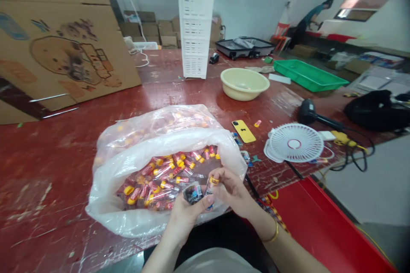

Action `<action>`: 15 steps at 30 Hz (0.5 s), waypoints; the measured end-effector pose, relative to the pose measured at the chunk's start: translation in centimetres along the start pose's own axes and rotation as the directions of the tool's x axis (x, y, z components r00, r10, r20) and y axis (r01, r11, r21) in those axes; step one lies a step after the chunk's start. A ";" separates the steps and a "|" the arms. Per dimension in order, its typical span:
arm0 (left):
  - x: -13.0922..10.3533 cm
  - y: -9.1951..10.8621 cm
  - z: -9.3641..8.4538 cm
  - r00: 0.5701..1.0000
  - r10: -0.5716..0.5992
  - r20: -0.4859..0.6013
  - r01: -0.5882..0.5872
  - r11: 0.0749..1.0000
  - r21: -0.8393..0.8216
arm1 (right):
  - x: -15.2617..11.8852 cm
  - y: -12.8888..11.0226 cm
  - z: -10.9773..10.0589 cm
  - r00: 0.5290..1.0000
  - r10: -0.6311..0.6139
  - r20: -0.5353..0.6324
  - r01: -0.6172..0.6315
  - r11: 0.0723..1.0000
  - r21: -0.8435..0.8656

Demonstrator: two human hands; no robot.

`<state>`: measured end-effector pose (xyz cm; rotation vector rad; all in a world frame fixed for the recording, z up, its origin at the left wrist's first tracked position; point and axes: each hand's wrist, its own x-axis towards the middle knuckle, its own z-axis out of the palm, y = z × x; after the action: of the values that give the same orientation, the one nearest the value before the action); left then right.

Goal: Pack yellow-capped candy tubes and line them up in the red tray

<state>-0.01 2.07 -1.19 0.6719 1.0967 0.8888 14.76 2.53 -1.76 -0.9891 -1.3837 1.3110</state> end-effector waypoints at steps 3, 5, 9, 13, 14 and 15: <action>-0.5 -0.2 0.5 0.996 -0.087 0.016 0.087 0.996 0.002 | -1.7 0.2 -3.5 0.984 0.084 -0.157 -0.074 0.995 0.067; -0.6 -0.3 0.6 0.982 -0.182 0.048 0.186 0.979 -0.084 | -4.9 0.9 -7.9 0.901 0.146 -0.409 -0.159 0.987 0.002; 0.1 -0.4 0.1 0.971 -0.231 -0.064 0.227 0.972 -0.054 | -18.0 2.9 -17.8 0.476 0.196 -0.858 -0.531 0.841 -0.102; 1.3 0.1 0.2 0.948 -0.273 -0.160 0.284 0.958 0.047 | -32.4 5.2 -20.7 0.136 0.299 -0.944 -0.795 0.601 0.076; 1.5 0.3 0.5 0.941 -0.294 -0.166 0.309 0.948 0.071 | -34.8 6.0 -20.3 0.072 0.334 -0.940 -0.834 0.537 0.127; 1.7 0.6 0.7 0.935 -0.311 -0.168 0.329 0.940 0.091 | -36.6 7.1 -19.7 0.020 0.369 -0.929 -0.861 0.479 0.172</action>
<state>0.84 3.78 -1.25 0.5072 1.3601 0.6030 41.51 -27.98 -13.24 -2.4781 -0.1841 0.6240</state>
